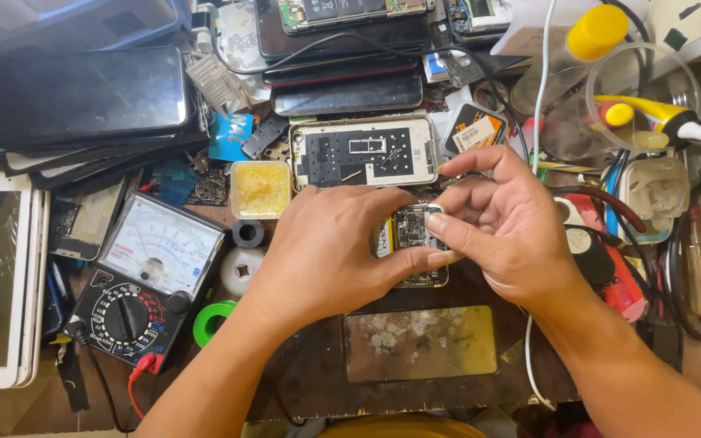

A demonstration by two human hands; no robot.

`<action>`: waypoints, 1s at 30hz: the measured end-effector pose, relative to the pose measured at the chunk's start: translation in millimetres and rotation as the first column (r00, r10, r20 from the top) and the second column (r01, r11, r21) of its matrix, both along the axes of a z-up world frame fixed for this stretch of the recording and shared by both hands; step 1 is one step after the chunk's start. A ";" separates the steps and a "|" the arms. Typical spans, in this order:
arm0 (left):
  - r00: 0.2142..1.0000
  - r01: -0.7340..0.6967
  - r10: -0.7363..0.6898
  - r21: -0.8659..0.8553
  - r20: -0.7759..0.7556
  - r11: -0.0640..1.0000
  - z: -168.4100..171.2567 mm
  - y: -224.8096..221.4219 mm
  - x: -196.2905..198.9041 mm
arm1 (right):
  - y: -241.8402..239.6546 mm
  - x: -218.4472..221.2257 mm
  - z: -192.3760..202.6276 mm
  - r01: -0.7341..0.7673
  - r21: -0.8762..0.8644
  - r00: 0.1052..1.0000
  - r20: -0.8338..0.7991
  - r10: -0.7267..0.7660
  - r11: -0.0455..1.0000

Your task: Inspecting and manipulating the internal components of a disassembled smartphone using a small tool on a repair bench.

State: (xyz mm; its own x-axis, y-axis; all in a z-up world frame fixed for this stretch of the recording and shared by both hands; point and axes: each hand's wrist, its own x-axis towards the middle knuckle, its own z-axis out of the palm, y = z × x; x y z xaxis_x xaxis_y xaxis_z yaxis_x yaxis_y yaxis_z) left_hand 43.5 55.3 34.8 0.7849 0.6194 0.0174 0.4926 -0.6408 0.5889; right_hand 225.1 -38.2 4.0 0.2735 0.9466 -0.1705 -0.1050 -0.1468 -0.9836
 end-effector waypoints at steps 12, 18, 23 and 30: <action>0.992 -0.029 0.012 -0.134 -0.123 0.991 8.7 4.4 -5.2 | -1.2 2.9 4.9 -0.136 -0.068 0.983 -0.134 0.126 0.988; 0.987 -0.014 -0.012 -0.163 -0.159 0.987 9.9 2.4 -3.3 | -2.4 7.8 -4.4 -0.182 -0.099 0.978 -0.118 0.170 0.978; 0.984 0.002 -0.030 -0.155 -0.176 0.988 7.8 3.0 -4.4 | -2.0 6.8 -5.1 -0.183 -0.119 0.978 -0.127 0.168 0.976; 0.994 -0.100 0.111 -0.282 0.023 0.954 15.2 5.0 -10.6 | -13.1 4.7 16.3 -0.111 0.017 0.988 -0.102 0.112 0.994</action>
State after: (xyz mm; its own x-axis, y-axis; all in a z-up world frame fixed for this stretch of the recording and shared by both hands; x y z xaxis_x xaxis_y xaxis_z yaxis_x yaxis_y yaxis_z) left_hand 32.9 60.3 50.0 0.7168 0.6831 -0.1401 0.5224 -0.3930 0.7568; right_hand 229.8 -51.3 20.3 0.1478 0.9722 -0.1816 -0.1888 -0.1526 -0.9701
